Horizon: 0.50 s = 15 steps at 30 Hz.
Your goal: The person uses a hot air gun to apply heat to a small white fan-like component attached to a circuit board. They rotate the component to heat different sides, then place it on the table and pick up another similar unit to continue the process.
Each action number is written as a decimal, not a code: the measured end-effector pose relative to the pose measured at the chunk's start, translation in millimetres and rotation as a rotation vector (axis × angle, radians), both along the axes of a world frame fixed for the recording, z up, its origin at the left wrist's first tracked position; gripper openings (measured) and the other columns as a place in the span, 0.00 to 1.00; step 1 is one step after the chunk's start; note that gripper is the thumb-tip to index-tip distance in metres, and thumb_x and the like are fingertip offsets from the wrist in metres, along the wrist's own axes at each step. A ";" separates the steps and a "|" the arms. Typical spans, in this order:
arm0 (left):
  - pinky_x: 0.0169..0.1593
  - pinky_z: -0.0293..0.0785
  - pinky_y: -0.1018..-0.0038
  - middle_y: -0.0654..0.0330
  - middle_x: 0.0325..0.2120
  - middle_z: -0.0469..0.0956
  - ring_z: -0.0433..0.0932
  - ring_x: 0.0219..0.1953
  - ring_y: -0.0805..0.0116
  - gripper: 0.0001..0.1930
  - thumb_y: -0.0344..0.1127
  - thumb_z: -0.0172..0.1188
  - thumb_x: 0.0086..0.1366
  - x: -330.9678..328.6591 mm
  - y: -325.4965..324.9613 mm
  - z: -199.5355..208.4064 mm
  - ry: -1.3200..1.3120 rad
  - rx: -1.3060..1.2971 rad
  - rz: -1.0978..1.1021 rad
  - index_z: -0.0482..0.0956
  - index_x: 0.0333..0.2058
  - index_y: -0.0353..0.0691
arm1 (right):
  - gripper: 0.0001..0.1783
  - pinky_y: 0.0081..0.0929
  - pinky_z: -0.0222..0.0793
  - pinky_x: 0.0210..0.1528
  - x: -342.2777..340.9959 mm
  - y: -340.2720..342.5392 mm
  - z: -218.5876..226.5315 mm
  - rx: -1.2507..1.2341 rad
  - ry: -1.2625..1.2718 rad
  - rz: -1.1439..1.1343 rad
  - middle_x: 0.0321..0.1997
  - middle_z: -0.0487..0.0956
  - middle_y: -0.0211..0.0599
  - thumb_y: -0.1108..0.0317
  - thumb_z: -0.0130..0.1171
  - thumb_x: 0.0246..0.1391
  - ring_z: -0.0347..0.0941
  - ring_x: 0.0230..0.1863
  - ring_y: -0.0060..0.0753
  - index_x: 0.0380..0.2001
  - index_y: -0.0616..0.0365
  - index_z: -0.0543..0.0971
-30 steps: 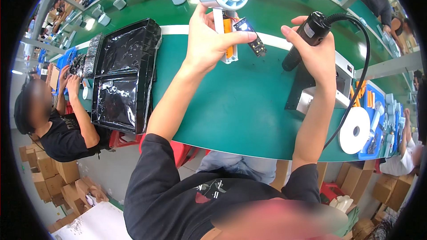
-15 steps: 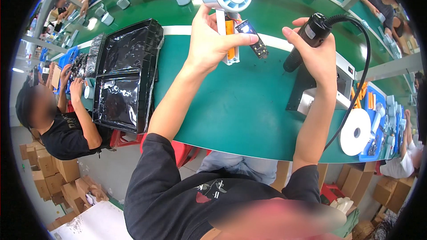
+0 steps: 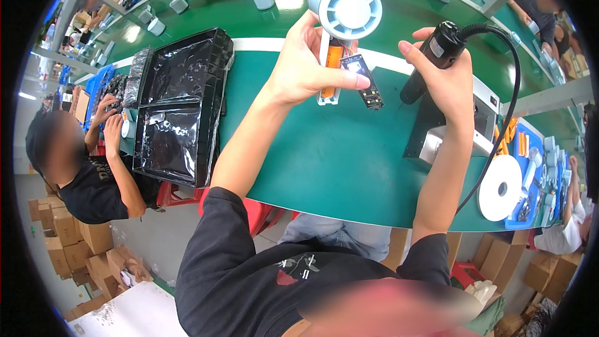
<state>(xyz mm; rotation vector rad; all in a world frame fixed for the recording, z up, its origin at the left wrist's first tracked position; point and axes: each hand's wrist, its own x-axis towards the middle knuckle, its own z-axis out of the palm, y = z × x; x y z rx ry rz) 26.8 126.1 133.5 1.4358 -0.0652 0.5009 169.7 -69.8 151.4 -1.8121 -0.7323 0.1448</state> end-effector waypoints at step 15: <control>0.42 0.80 0.72 0.59 0.36 0.77 0.80 0.37 0.72 0.44 0.24 0.83 0.37 0.6 -0.3 -2.5 0.011 -0.028 0.017 0.68 0.54 0.35 | 0.27 0.22 0.72 0.36 -0.4 0.2 -0.1 -0.010 -0.004 -0.007 0.28 0.82 0.30 0.52 0.78 0.48 0.77 0.29 0.20 0.40 0.62 0.81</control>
